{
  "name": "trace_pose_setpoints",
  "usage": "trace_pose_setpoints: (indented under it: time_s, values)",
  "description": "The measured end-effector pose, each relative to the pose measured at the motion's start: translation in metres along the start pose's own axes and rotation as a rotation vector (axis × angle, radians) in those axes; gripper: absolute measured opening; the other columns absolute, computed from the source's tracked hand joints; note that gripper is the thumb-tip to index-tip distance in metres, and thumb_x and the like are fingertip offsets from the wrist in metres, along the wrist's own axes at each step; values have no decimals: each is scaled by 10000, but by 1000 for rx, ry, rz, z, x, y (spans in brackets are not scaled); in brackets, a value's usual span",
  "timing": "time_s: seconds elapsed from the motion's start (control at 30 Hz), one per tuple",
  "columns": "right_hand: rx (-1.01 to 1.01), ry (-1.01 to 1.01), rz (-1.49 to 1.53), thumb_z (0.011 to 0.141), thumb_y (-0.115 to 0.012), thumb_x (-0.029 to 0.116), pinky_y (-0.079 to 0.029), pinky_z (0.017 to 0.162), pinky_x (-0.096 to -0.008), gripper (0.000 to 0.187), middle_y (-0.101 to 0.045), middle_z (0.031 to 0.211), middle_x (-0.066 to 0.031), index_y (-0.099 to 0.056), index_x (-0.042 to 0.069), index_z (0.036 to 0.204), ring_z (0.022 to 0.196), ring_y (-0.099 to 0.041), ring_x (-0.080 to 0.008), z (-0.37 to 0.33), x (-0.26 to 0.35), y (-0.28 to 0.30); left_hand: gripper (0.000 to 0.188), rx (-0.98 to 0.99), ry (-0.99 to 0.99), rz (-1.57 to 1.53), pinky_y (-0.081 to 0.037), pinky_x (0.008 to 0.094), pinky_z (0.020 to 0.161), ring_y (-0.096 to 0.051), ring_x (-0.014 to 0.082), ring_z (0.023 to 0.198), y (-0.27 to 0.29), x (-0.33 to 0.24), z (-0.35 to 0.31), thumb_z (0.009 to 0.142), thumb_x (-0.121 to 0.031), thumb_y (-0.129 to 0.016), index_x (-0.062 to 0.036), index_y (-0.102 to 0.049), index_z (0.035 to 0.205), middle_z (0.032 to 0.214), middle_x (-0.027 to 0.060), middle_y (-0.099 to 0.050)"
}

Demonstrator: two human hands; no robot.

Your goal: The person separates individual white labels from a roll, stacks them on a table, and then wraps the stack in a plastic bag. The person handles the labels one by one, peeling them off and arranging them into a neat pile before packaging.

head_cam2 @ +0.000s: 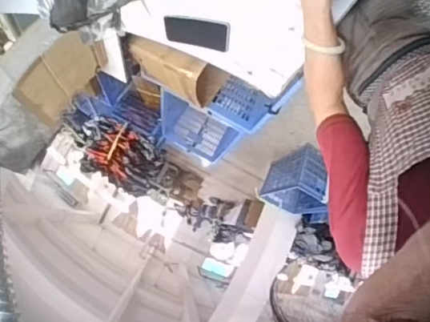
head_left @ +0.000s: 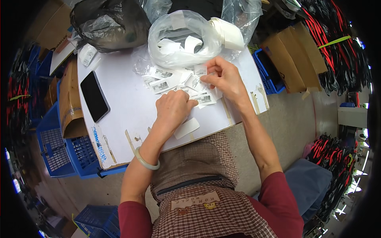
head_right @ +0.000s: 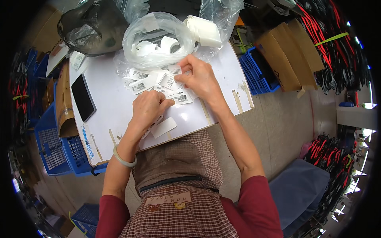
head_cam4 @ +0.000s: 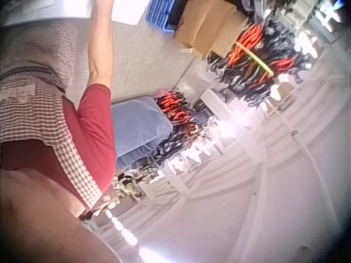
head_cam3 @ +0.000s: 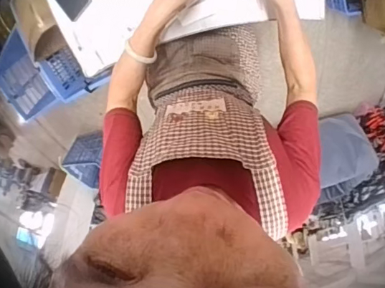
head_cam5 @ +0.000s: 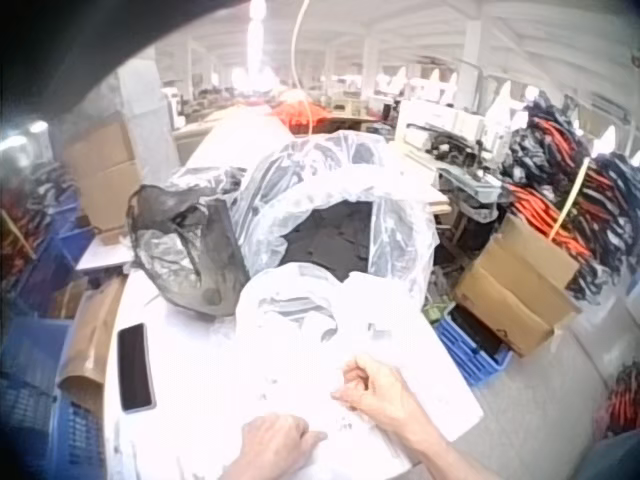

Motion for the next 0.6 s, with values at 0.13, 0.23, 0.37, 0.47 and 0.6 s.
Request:
trace_pose_setpoints:
  time_s: [0.13, 0.23, 0.37, 0.47, 0.6]
  values:
    - [96, 138, -285, 733, -767, 120, -522, 741, -410, 336, -703, 905, -154, -630, 25, 1025, 812, -679, -324, 0, 19, -21, 353, -13, -22, 0, -438, 444, 532, -570, 328, 507, 1, 0, -1, 820, -302, -732, -23, -679, 610, 514, 165, -560]
    - [174, 221, -349, 733, -771, 99, -520, 736, -404, 384, -698, 906, -149, -627, 33, 1083, 809, -669, -311, 1, 27, -30, 358, -10, -23, 3, -440, 441, 535, -576, 329, 516, 1, -1, -1, 820, -307, -733, -23, -673, 610, 519, 161, -563]
    - [244, 381, -451, 715, -794, 60, -519, 708, -383, 461, -687, 891, -122, -633, 61, 1147, 793, -654, -274, -1, 41, -37, 369, 10, 4, -10, -441, 441, 537, -578, 330, 520, -1, 2, 0, 817, -309, -738, -21, -661, 600, 521, 160, -563]
    - [273, 528, -503, 723, -726, 58, -521, 748, -428, 368, -695, 949, -124, -648, 59, 1082, 874, -669, -324, -4, 47, -43, 374, 9, -2, -21, -441, 441, 538, -579, 331, 522, 0, 1, 0, 818, -311, -741, -20, -658, 597, 517, 160, -560]
    - [395, 488, -692, 746, -683, 59, -523, 746, -436, 216, -696, 982, -107, -672, 46, 961, 920, -668, -336, -3, 40, -56, 377, 26, 24, -7, -441, 438, 539, -580, 335, 525, 0, 0, -1, 825, -313, -740, -21, -663, 600, 519, 161, -561]
Point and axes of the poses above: each hand's wrist, its own z-axis towards the middle knuckle, its own y-axis out of the back of the hand, x = y × z, the point moved 8 cm from there along z, towards the middle knuckle
